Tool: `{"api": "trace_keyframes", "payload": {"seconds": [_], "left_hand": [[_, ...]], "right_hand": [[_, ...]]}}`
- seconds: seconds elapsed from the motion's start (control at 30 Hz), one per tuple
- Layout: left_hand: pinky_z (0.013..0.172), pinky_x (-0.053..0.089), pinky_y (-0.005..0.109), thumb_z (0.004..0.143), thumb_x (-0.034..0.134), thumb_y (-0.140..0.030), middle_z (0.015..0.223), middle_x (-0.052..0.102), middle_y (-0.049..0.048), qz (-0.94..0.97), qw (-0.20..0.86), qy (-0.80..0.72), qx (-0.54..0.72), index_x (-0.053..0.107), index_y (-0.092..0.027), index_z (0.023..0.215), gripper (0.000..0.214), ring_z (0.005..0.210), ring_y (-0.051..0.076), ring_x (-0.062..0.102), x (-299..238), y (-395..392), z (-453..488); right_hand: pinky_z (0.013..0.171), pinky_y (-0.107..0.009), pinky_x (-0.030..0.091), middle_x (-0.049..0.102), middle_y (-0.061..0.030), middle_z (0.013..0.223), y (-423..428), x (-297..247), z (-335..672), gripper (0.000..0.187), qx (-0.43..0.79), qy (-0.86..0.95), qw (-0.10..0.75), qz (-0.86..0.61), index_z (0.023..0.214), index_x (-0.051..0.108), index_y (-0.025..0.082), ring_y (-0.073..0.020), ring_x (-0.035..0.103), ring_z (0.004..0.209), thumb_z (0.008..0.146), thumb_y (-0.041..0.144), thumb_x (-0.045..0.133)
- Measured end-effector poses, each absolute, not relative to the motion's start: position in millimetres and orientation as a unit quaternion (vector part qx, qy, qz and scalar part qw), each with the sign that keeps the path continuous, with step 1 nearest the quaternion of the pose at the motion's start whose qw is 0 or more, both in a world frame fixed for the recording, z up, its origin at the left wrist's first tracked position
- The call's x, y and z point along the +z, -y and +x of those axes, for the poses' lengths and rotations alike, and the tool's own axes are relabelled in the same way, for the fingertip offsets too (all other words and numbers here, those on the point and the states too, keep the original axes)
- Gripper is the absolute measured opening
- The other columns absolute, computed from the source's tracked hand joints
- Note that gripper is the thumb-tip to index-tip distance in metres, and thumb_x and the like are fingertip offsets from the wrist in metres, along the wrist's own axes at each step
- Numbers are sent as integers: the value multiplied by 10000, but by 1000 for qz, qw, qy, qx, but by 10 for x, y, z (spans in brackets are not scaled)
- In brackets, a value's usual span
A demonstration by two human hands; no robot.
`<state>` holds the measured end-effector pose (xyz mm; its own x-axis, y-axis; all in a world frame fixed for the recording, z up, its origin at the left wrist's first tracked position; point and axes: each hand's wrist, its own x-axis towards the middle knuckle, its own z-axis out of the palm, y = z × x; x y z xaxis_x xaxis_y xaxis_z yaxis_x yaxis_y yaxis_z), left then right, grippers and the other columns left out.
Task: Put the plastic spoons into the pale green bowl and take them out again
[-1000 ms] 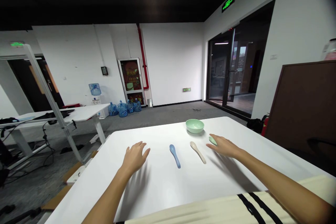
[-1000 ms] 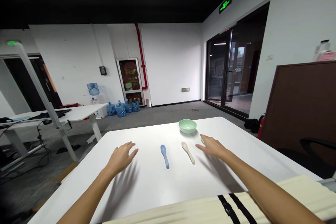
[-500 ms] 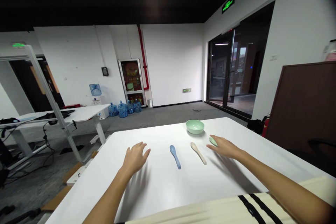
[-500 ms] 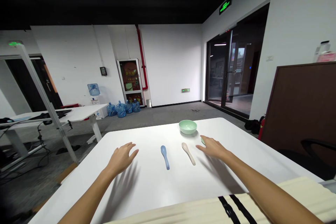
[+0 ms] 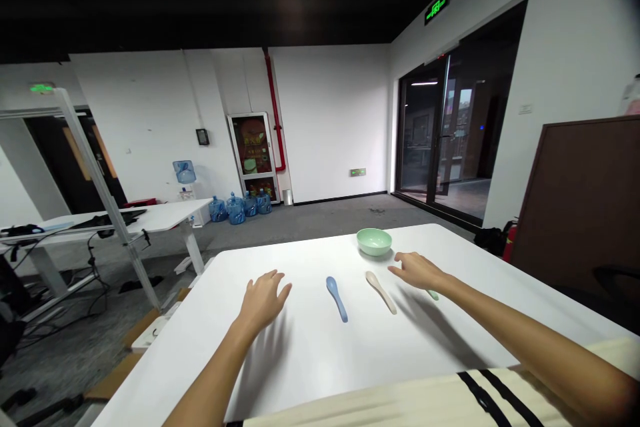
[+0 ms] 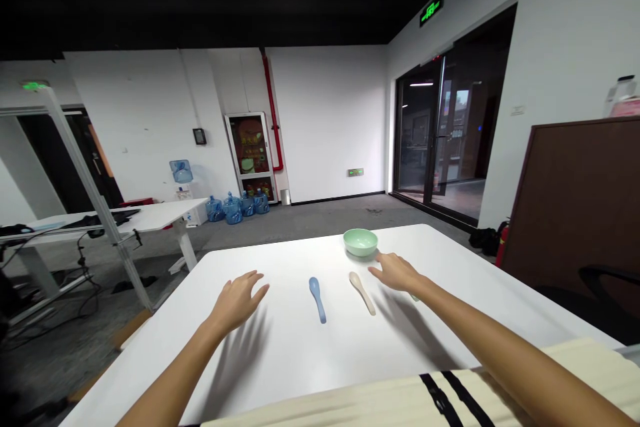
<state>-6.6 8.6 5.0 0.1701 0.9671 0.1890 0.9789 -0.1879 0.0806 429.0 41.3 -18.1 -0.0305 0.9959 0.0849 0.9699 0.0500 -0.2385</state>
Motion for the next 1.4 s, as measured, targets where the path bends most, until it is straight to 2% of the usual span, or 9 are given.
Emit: {"api": "trace_keyframes", "payload": {"seconds": [0.27, 0.43, 0.6, 0.7, 0.8, 0.9, 1.0, 1.2, 1.4], "left_hand": [[1203, 389, 568, 1057, 396, -452, 1588, 569, 135, -764, 32, 637, -97, 629, -233, 1432, 492, 1464, 312, 531, 48, -77, -72], [1207, 380, 584, 1062, 383, -451, 1599, 555, 141, -763, 28, 639, -92, 614, -212, 1450, 511, 1464, 319, 529, 72, -59, -57], [1215, 372, 589, 1062, 386, -454, 1597, 557, 139, -760, 25, 642, -95, 618, -222, 1450, 508, 1467, 324, 526, 79, -50, -61], [1219, 370, 577, 1063, 389, -457, 1600, 556, 133, -757, 23, 646, -94, 618, -238, 1448, 499, 1477, 319, 518, 79, -51, -63], [1223, 361, 579, 1065, 389, -457, 1602, 554, 132, -757, 24, 646, -93, 618, -242, 1448, 495, 1476, 315, 519, 84, -48, -57], [1224, 359, 587, 1067, 385, -448, 1601, 554, 135, -760, 26, 643, -92, 615, -234, 1450, 496, 1470, 315, 525, 89, -40, -42], [1223, 361, 590, 1067, 382, -444, 1602, 552, 137, -762, 25, 640, -90, 608, -222, 1456, 501, 1469, 314, 525, 88, -35, -25], [1240, 337, 593, 1064, 383, -452, 1604, 552, 129, -758, 20, 645, -92, 614, -240, 1449, 497, 1472, 315, 522, 79, -38, -22], [1256, 320, 583, 1062, 385, -452, 1600, 557, 124, -754, 14, 650, -93, 611, -245, 1455, 499, 1502, 299, 490, 80, -51, -29]], "right_hand": [[744, -355, 473, 780, -177, 1011, -482, -220, 3884, 444, 72, 729, 26, -680, 879, 768, 151, -323, 731, 953, 924, 554, 589], [723, -353, 470, 757, -166, 949, -406, -333, 3728, 364, 95, 714, -2, -694, 859, 733, 148, -312, 728, 904, 875, 503, 656], [681, -334, 460, 735, -133, 992, -365, -448, 3672, 169, 101, 701, -18, -705, 872, 687, 172, -274, 714, 876, 838, 338, 698], [649, -305, 429, 721, -98, 931, -374, -497, 3681, 96, 119, 695, -15, -709, 826, 667, 176, -237, 700, 816, 810, 262, 706], [638, -287, 386, 698, -86, 824, -426, -494, 3726, 149, 125, 696, 10, -707, 734, 646, 170, -216, 679, 761, 825, 276, 698], [642, -286, 349, 702, -95, 818, -534, -412, 3805, 244, 104, 705, 51, -700, 677, 623, 173, -216, 664, 766, 872, 314, 657], [647, -283, 340, 718, -97, 844, -684, -265, 3900, 270, 73, 703, 91, -701, 710, 650, 186, -225, 662, 801, 916, 355, 612], [677, -296, 410, 764, -151, 1042, -1048, 13, 4052, 294, 13, 645, 138, -752, 923, 743, 180, -266, 710, 912, 954, 400, 552], [751, -315, 495, 767, -199, 1142, -1467, -67, 4139, 341, 16, 597, 146, -789, 1064, 773, 158, -301, 742, 1033, 952, 413, 574]]}}
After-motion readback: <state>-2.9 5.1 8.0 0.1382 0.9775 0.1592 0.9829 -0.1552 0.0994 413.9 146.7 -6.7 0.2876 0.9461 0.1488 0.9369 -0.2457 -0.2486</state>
